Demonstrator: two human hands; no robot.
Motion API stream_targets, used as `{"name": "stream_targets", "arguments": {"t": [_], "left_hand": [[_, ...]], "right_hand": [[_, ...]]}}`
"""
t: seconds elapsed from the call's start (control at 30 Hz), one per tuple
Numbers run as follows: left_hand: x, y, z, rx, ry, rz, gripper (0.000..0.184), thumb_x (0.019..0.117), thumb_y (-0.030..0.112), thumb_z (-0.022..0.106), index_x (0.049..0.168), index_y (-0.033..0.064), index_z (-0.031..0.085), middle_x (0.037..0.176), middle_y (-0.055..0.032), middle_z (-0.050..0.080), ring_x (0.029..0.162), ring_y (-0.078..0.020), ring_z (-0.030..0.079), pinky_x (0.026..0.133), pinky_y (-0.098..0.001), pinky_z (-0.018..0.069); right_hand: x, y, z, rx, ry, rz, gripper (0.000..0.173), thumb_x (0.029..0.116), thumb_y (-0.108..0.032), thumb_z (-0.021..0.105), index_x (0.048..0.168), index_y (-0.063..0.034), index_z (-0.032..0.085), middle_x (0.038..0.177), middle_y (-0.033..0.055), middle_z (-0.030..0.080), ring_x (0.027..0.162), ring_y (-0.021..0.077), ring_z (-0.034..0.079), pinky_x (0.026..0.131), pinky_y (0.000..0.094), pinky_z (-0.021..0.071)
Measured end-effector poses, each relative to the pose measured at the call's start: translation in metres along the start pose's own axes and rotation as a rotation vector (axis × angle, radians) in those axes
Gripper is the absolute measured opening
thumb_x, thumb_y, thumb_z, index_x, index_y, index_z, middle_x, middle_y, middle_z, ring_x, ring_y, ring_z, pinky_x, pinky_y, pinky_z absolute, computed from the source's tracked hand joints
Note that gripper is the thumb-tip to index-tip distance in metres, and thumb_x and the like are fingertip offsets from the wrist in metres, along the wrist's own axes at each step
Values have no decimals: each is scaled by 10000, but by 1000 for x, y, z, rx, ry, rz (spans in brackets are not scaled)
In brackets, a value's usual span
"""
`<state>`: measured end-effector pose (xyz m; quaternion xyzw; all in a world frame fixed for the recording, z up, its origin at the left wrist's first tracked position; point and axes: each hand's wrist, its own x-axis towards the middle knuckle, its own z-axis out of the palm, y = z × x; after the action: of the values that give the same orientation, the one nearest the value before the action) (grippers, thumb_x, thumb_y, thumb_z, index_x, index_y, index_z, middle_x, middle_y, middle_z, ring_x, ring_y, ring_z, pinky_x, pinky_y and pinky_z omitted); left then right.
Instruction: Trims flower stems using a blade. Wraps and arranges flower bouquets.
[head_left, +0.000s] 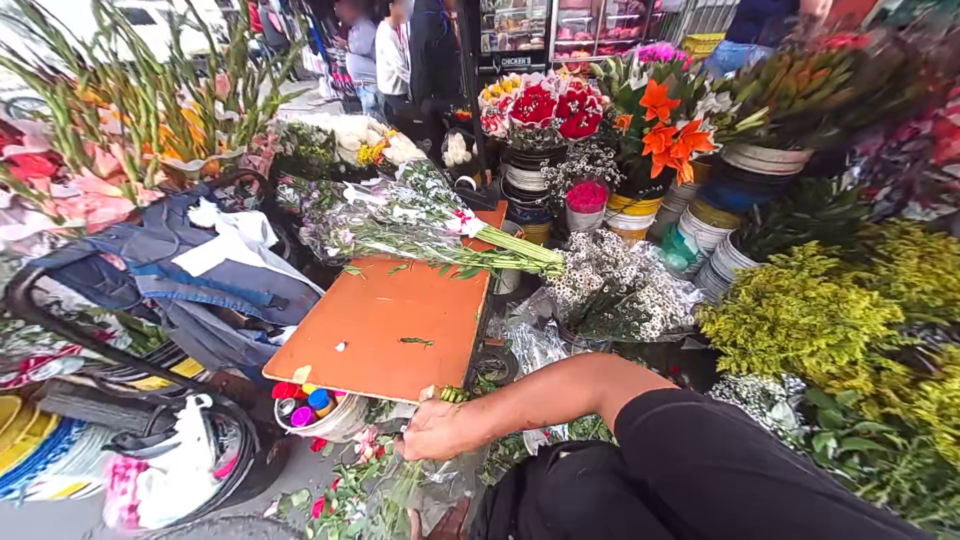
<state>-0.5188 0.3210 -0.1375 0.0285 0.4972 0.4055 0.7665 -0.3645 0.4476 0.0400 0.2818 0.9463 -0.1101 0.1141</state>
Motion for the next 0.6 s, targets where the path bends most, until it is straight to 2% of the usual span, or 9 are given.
{"name": "stream_targets", "arguments": {"t": [0.07,0.1,0.13,0.17,0.2,0.27,0.37,0.5,0.6], "left_hand": [[50,-14,-25,-301,-90,6,576,1105,503,228,1432,79,441,1323,-81,639,1192,-166,638,999,-429,534],[64,-15,-20,-474,-50,36,377,1114,345,303,1114,113,601,976,-28,737,922,-148,733,880,-411,611],[72,-14,-17,-574,-70,65,393,1106,249,288,931,135,622,771,10,709,753,-135,729,824,-391,629],[73,-13,-12,-592,-61,85,409,1103,220,278,880,141,612,710,21,686,695,-135,717,800,-390,635],[67,-12,-6,-535,13,85,364,1107,247,303,933,127,599,745,1,690,710,-147,719,785,-399,635],[37,-14,8,-314,128,-6,522,1113,461,245,1382,54,431,1122,-99,646,994,-174,669,877,-403,562],[27,-36,14,-247,389,-148,744,1019,707,208,1424,117,414,1138,-118,668,939,-172,668,732,-386,570],[61,-47,-19,-529,73,-72,732,1052,642,256,1540,100,318,1439,-127,575,1237,-214,634,973,-361,559],[81,-23,-8,-727,153,160,325,1103,359,336,1133,85,506,903,-68,682,782,-182,710,705,-321,614]], "right_hand": [[3,0,5,-2,1,6,296,1022,7,509,1307,19,589,1064,212,683,973,386,671,832,532,522],[5,1,8,-6,5,5,305,1022,9,505,1316,17,587,1072,212,683,976,381,671,836,527,523],[6,3,12,-7,12,4,303,1020,10,507,1312,17,588,1070,211,682,973,378,672,832,523,526],[6,4,15,0,12,5,307,1018,11,511,1315,16,585,1075,213,680,978,380,671,831,522,527],[5,4,17,9,17,4,313,1015,11,517,1321,16,584,1076,215,681,980,381,671,828,521,528],[0,0,16,39,28,6,327,998,14,547,1324,12,578,1056,220,681,967,392,671,814,529,525],[-13,-9,1,45,44,24,391,992,31,546,1381,-5,535,1039,218,677,945,394,673,805,525,530],[-16,-8,-17,74,35,73,448,996,28,539,1435,-50,498,1020,229,673,949,416,670,851,552,525],[-9,-4,-18,103,-13,97,475,964,-11,606,1425,-71,509,1036,237,680,965,430,671,883,575,511]]}}
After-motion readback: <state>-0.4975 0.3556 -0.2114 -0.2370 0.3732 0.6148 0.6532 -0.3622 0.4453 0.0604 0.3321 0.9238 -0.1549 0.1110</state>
